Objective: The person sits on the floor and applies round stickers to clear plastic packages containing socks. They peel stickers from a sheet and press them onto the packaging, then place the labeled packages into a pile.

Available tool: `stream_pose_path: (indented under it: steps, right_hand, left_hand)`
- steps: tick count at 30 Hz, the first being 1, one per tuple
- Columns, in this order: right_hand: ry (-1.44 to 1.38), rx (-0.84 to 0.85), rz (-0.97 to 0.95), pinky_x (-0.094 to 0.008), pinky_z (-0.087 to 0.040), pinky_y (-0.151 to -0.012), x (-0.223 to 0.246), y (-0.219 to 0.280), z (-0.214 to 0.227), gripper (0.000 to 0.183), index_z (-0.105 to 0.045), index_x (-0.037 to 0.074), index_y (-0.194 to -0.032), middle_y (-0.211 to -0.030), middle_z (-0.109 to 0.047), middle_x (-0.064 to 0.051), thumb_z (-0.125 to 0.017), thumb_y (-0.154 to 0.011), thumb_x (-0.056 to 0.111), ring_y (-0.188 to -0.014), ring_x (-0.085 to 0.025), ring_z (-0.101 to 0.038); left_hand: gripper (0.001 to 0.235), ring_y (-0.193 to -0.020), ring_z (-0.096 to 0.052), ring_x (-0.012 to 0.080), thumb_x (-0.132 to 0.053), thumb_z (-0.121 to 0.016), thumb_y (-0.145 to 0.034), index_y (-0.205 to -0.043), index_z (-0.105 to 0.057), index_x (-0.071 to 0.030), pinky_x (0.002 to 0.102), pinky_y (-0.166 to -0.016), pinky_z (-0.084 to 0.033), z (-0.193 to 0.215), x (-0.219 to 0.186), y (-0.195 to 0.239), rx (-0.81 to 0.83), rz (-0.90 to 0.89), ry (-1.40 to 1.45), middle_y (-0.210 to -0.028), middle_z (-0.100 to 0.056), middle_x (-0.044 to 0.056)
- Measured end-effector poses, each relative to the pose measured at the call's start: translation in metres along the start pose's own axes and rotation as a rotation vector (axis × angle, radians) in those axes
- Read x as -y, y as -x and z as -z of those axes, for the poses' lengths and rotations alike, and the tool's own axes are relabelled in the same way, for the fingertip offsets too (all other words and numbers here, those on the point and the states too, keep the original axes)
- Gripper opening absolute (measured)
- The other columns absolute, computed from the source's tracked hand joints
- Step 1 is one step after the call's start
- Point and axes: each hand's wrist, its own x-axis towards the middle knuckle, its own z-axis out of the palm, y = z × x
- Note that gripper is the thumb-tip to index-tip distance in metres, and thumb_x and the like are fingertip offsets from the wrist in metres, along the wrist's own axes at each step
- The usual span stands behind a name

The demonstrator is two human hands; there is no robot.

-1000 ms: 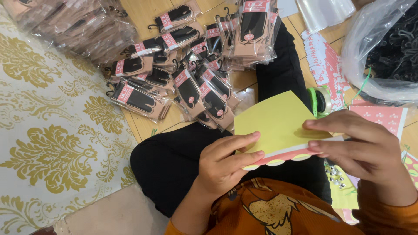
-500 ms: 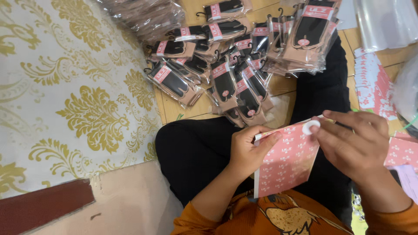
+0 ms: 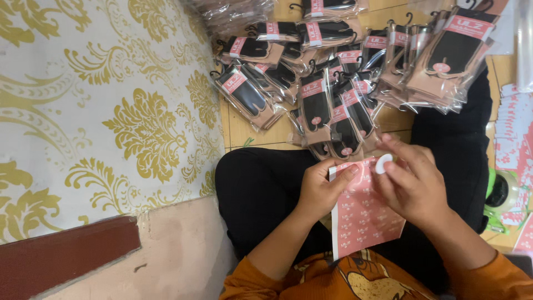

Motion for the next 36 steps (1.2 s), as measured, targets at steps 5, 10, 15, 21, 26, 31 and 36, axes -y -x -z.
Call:
stream_pose_path:
  steps: [5,10,15,21,26,31,36]
  right_hand:
    - [-0.143,-0.048,0.128,-0.048,-0.052,-0.091,-0.010,0.002,-0.017,0.033,-0.052,0.017,-0.129,-0.135,-0.064,-0.030,-0.068,-0.102,0.008,-0.101,-0.038,-0.070]
    - [-0.582,-0.146,-0.075,-0.037,-0.065,-0.092,-0.006,-0.023,-0.037,0.106,-0.019,0.033,-0.169,-0.166,-0.027,-0.033,-0.067,-0.090,-0.020,-0.123,-0.036,-0.066]
    - [-0.618,-0.101,-0.110,-0.036,-0.064,-0.081,-0.016,-0.006,-0.074,0.079,-0.044,0.034,-0.147,-0.168,-0.023,-0.029,-0.065,-0.088,-0.014,-0.115,-0.037,-0.067]
    - [-1.116,-0.039,-0.669,-0.024,-0.063,-0.066,-0.003,-0.026,-0.092,0.110,-0.025,0.015,-0.161,-0.163,-0.034,-0.008,-0.074,-0.068,-0.017,-0.113,-0.029,-0.066]
    - [-1.405,-0.122,-0.782,-0.026,-0.062,-0.072,-0.038,-0.004,-0.133,0.099,-0.040,0.016,-0.151,-0.159,-0.041,-0.003,-0.075,-0.066,-0.019,-0.122,-0.029,-0.061]
    - [-1.281,-0.076,-0.645,-0.027,-0.058,-0.075,-0.050,-0.061,-0.132,0.081,-0.052,0.006,-0.139,-0.154,-0.044,-0.010,-0.078,-0.066,-0.018,-0.126,-0.037,-0.062]
    - [-1.110,-0.058,-0.519,-0.033,-0.062,-0.072,-0.059,-0.109,-0.145,0.061,-0.055,-0.004,-0.127,-0.147,-0.037,-0.019,-0.077,-0.073,-0.022,-0.112,-0.035,-0.067]
  left_hand:
    - [0.023,-0.086,-0.062,0.0030,-0.032,-0.076,-0.091,-0.099,-0.076,-0.011,0.022,-0.077,-0.049,0.003,0.010,-0.011,-0.056,0.112,0.021,-0.092,-0.074,-0.004]
    - [0.028,-0.104,-0.069,0.0073,-0.036,-0.068,-0.096,-0.106,-0.077,-0.011,0.024,-0.094,-0.051,0.006,0.017,-0.023,-0.007,0.134,-0.015,-0.108,-0.079,0.002]
    - [0.035,-0.067,-0.047,0.0075,-0.031,-0.054,-0.111,-0.090,-0.073,-0.011,0.021,-0.060,-0.041,0.010,0.022,-0.034,-0.095,0.102,0.172,-0.065,-0.058,-0.003]
    - [0.081,-0.151,-0.019,0.0555,-0.041,-0.047,-0.101,-0.157,-0.022,0.013,0.060,-0.125,-0.019,0.046,-0.009,-0.103,-0.387,0.384,0.118,-0.161,-0.020,0.042]
    - [0.109,-0.141,-0.039,0.0505,-0.032,-0.082,-0.082,-0.161,-0.012,-0.007,0.063,-0.116,-0.035,0.173,0.099,-0.230,-0.920,0.582,-0.192,-0.154,-0.029,0.027]
    - [0.050,-0.112,-0.070,0.0285,-0.039,-0.079,-0.083,-0.128,-0.069,-0.019,0.044,-0.089,-0.055,0.199,0.166,-0.245,-0.880,0.533,-0.245,-0.114,-0.071,0.004]
    - [0.049,-0.121,-0.057,0.0572,-0.037,-0.055,-0.104,-0.131,-0.045,0.003,0.062,-0.097,-0.049,0.141,0.042,-0.180,-0.648,-0.075,-0.247,-0.123,-0.060,0.040]
